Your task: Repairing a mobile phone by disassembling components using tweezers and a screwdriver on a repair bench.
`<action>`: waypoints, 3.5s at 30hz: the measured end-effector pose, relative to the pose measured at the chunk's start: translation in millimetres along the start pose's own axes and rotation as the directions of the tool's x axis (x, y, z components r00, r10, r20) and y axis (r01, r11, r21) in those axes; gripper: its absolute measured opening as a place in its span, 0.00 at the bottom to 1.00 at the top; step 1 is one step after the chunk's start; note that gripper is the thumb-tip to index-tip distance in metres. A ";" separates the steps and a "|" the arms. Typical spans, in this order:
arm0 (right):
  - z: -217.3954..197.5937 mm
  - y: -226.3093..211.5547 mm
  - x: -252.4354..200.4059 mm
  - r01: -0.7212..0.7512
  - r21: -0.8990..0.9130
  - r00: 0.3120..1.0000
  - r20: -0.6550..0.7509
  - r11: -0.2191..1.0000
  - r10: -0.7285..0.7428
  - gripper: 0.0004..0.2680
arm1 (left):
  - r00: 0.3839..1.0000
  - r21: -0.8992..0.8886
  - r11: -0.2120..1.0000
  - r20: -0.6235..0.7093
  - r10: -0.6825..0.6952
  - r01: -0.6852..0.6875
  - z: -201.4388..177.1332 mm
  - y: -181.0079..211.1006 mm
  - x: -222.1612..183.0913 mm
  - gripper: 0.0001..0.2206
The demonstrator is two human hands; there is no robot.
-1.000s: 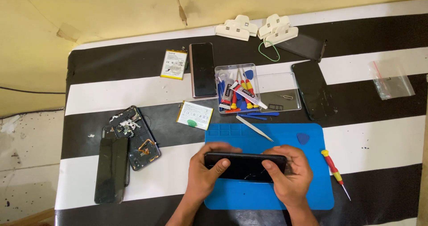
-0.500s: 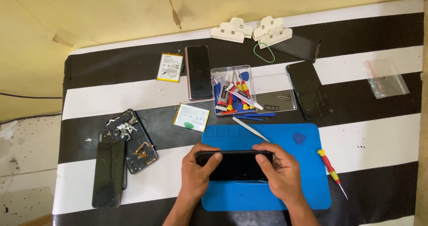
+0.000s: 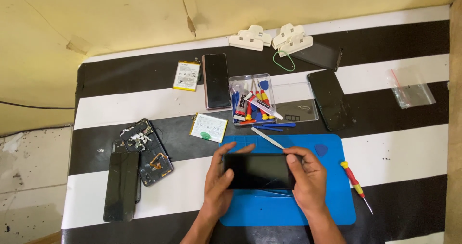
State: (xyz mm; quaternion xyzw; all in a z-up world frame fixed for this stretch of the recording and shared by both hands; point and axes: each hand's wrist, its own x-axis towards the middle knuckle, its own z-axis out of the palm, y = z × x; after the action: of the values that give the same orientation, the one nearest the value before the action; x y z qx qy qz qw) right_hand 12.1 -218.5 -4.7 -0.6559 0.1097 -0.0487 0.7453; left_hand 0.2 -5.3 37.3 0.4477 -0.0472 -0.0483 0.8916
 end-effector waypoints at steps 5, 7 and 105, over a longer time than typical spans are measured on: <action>2.2 -10.9 1.8 -0.126 0.216 0.992 -0.004 0.968 0.130 0.11 | 0.999 0.105 0.993 0.016 0.051 -0.052 -6.7 -10.0 -5.8 0.35; 2.3 -11.2 -1.1 -0.127 0.242 0.992 0.023 0.962 0.125 0.13 | 0.997 0.313 0.950 -0.078 0.024 0.002 -11.4 -13.9 -8.3 0.35; 15.6 8.9 -2.7 -0.583 -0.004 0.611 0.657 0.812 0.442 0.08 | 0.916 -0.514 0.772 0.074 -0.394 0.374 -23.7 -9.5 6.1 0.20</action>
State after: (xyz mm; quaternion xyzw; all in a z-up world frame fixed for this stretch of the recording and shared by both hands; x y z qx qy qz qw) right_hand 12.4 -201.6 -11.5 -0.4907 0.0322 0.3787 0.7841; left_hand 8.8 7.1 15.8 0.1920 0.0768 -0.2316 0.9506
